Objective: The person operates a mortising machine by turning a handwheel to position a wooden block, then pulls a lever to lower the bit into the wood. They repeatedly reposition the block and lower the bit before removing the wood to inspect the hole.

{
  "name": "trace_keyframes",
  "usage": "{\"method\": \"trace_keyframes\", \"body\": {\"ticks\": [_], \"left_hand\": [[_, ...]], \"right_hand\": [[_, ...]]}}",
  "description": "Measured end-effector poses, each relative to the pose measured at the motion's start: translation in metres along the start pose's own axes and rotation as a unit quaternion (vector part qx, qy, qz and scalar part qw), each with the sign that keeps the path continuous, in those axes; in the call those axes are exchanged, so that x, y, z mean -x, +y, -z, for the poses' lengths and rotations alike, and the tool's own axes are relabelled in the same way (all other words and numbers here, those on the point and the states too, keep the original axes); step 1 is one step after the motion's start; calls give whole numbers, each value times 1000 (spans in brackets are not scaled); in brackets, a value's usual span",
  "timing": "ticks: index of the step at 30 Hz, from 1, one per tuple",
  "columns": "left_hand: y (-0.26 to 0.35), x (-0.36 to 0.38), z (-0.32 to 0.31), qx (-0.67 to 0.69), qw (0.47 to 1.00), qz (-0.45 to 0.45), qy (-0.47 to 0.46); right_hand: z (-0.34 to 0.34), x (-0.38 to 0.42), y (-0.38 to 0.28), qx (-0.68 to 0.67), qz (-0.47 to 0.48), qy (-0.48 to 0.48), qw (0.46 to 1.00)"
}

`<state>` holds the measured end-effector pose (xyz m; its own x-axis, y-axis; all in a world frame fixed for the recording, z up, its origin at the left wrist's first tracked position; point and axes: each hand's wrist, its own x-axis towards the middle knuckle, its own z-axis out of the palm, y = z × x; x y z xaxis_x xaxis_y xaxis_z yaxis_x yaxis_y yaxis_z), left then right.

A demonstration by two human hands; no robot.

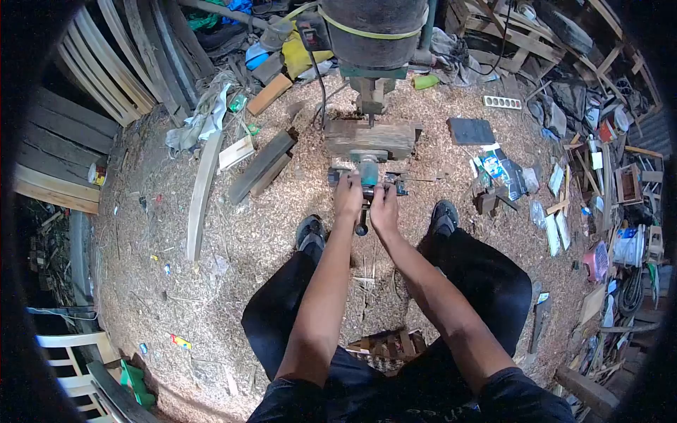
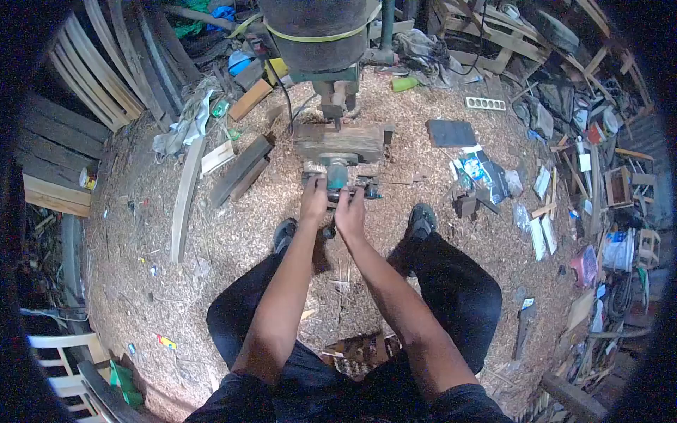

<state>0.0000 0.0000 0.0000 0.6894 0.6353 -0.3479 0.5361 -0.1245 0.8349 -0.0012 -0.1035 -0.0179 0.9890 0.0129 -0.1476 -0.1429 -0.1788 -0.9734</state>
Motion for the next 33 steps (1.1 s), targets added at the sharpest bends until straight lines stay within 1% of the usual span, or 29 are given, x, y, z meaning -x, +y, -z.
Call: {"method": "trace_keyframes", "body": {"ticks": [2, 3, 5, 6, 7, 9, 11, 12, 15, 17, 18, 20, 21, 22, 23, 24, 25, 26, 27, 28, 29, 31, 32, 33], "left_hand": [[11, 4, 9, 85, 993, 66, 41], [3, 6, -11, 121, 989, 84, 27], [-10, -6, -10, 180, 979, 92, 18], [-39, -28, -22, 233, 970, 69, 29], [-54, -37, -26, 265, 958, 108, 4], [-80, -50, -25, 323, 927, 186, -42], [-105, -55, -25, 370, 899, 227, -65], [-126, -54, -26, 385, 891, 232, -70], [-160, -51, -26, 411, 884, 215, -66], [-150, -70, -16, 398, 894, 197, -58], [-132, -75, -6, 380, 907, 174, -46], [-97, -82, 5, 325, 940, 103, 8], [-71, -73, 12, 302, 951, 65, 34], [-29, -47, 14, 293, 954, 20, 57], [-6, -29, 10, 284, 955, -25, 79], [6, -16, 6, 269, 961, -44, 53], [3, -14, -7, 237, 967, -75, 49], [-10, -9, -16, 115, 983, -119, 83], [-28, -6, -23, -10, 980, -161, 115], [-50, -20, -24, -19, 993, -84, 85], [-75, -40, -19, -27, 998, -9, 54], [-99, -41, 8, -155, 983, 87, 41], [-102, -29, 25, -268, 956, 100, 64], [-97, -23, 36, -376, 916, 111, 86]], "right_hand": [[-11, 9, -4, -4, 16, 36, 999], [4, 7, 3, 51, 64, 48, 996], [-4, 8, 3, 128, 170, 67, 975], [-6, 4, 6, 148, 221, 65, 962], [-5, 4, 1, 211, 227, 47, 949], [-4, 11, -32, 332, 235, 8, 914], [-24, 21, -43, 378, 305, -35, 873], [-36, 25, -45, 394, 346, -48, 850], [-56, 23, -54, 275, 412, -69, 866], [-53, 17, -63, 146, 294, -147, 933], [-55, 9, -70, 75, 240, -181, 951], [-31, -6, -82, 60, 358, -52, 931], [-21, -12, -82, 70, 353, 22, 933], [-12, -18, -75, 79, 346, 97, 930], [-6, -25, -51, 79, 267, 159, 947], [-3, -29, -24, 78, 183, 218, 955], [0, -28, -5, 74, 134, 212, 965], [4, -24, 13, 71, 83, 204, 973], [6, -16, 20, 68, 32, 197, 978], [7, -7, 18, 6, 19, 40, 999], [-13, 15, 7, 127, 172, 94, 972], [-16, 36, -41, 154, 186, 33, 970], [-18, 45, -76, -17, 137, -51, 989], [-20, 47, -95, -78, 185, -81, 976]]}}
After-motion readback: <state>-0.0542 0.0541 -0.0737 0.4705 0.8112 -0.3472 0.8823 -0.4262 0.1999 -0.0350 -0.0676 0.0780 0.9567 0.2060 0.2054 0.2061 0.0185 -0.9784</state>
